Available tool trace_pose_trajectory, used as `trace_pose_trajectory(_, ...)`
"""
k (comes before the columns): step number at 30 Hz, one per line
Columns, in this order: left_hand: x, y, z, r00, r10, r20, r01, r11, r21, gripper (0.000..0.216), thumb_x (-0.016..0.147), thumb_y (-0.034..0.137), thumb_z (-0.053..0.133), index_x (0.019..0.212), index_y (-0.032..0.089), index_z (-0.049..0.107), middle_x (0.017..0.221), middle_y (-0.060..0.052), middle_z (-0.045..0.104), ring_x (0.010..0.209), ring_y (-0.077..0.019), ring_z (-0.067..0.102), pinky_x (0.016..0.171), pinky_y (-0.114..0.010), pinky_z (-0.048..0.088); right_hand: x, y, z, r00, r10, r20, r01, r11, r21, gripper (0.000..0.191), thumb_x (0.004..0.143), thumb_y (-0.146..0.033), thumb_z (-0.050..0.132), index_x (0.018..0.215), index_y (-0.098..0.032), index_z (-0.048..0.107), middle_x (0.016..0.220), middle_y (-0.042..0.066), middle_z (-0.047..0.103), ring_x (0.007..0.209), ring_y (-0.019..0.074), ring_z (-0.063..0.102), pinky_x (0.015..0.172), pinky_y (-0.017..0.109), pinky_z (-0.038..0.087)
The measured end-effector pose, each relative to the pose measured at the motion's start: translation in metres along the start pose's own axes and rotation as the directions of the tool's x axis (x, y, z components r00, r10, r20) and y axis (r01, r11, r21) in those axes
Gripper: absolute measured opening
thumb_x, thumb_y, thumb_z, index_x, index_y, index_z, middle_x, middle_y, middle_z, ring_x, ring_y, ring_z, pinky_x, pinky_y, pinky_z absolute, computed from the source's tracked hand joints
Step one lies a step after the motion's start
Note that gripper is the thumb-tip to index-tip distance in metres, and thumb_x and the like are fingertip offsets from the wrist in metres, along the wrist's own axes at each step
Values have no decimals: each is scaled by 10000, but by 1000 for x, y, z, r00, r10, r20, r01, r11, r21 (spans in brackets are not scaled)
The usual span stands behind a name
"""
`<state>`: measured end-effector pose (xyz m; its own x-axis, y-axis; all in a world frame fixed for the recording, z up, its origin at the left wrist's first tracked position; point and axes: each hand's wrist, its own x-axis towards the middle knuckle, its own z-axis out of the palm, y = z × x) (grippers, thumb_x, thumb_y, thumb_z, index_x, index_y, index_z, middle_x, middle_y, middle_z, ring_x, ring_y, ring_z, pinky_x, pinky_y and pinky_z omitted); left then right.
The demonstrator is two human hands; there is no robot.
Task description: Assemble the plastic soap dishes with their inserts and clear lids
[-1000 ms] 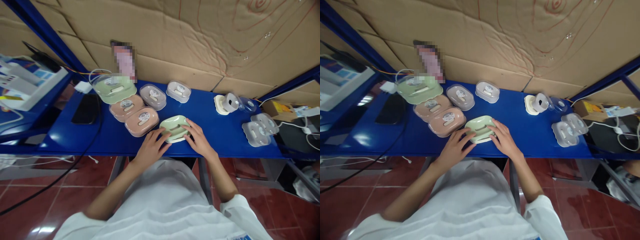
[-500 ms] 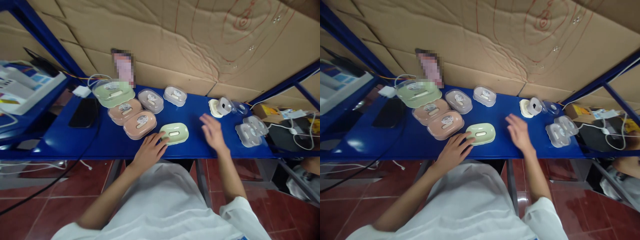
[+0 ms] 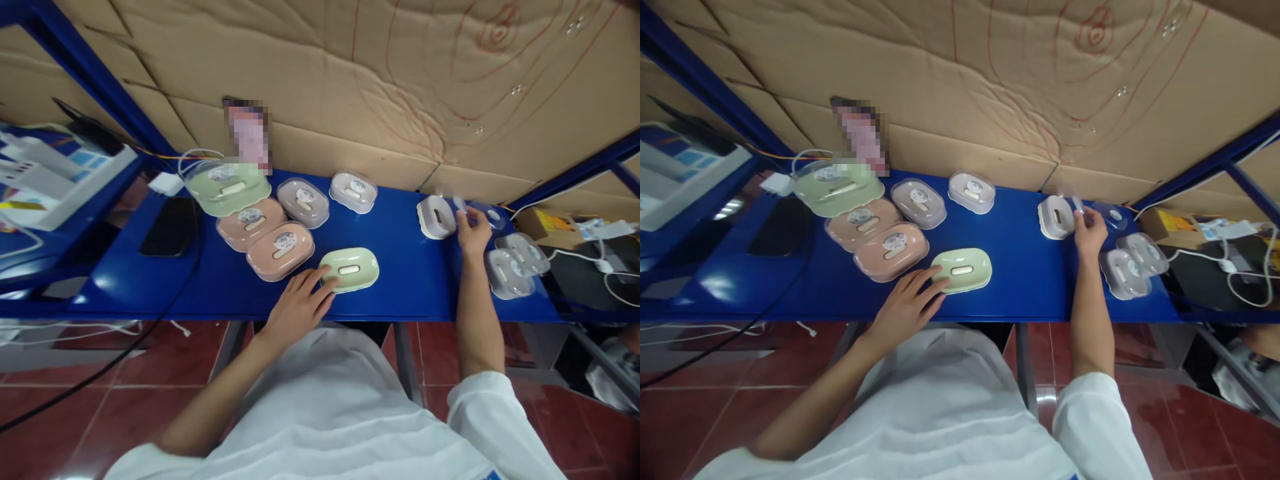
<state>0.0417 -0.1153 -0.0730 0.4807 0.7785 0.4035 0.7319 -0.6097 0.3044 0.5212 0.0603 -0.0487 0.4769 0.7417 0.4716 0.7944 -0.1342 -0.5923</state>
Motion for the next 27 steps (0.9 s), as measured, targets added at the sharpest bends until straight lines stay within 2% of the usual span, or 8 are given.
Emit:
trace_pose_trajectory(3,-1,0,0,1000,-5,-14,5,1000,-23,291,1072,279,617,1349,235,693,1486,-122,650,1267,-313,647,1099,-499,554,-25,-22,-11,991,-115,-66,120,989,80,548,972,-517,715,1268,-56,715,1236,258,718,1093,262,729,935,401,597)
trace_pose_trajectory(5,-1,-2,0,999,-10,-49,8,998,-57,252,1062,313,651,1293,227,701,1461,-136,652,1274,-308,651,1105,-489,560,-62,-47,-22,968,-244,-59,250,959,133,513,961,-553,746,1264,-139,732,1308,202,708,1227,284,698,1008,431,602)
trace_pose_trajectory(8,-2,-4,0,994,-23,-111,12,995,-98,218,1045,336,691,1227,216,691,1450,-155,631,1317,-307,647,1130,-482,559,-140,-91,-34,857,-511,70,484,843,236,382,987,-467,767,1298,-248,732,1349,130,716,1337,330,670,1154,582,546)
trace_pose_trajectory(13,-2,-5,1,986,-116,-117,89,973,-214,510,1034,352,707,1495,241,519,1583,-185,524,1455,-320,582,1163,-492,565,-229,-134,-33,759,-601,252,433,754,494,297,1026,-349,715,1316,-287,702,1305,107,736,1289,306,718,1121,539,606)
trace_pose_trajectory(17,-3,-5,3,978,-181,-106,146,950,-275,759,1036,364,702,1673,274,298,1701,-198,415,1576,-347,462,1185,-517,554,-237,-132,-28,655,-675,339,422,699,577,177,1077,-249,599,1206,-296,710,1340,64,736,1396,273,658,1283,614,456)
trace_pose_trajectory(20,-3,-6,4,985,-139,-99,108,958,-267,679,1057,345,670,1656,290,356,1711,-185,421,1543,-335,513,1196,-521,547,-233,-129,-30,608,-712,352,425,666,613,217,1091,-207,539,1201,-297,704,1350,58,729,1410,255,648,1309,634,413)
trace_pose_trajectory(24,-4,-9,7,988,-113,-109,80,961,-265,502,1066,348,652,1539,260,509,1662,-180,500,1524,-324,539,1211,-536,532,-236,-133,-32,540,-745,391,501,658,562,438,1082,-282,592,1517,-337,577,1451,83,686,1483,294,583,1314,668,385)
trace_pose_trajectory(27,-4,-11,10,986,-117,-119,82,961,-263,452,1062,364,660,1482,235,554,1644,-189,522,1519,-329,545,1198,-541,542,-240,-136,-30,478,-762,437,614,645,455,694,1067,-316,647,1698,-366,363,1702,108,469,1642,350,349,1314,682,369)
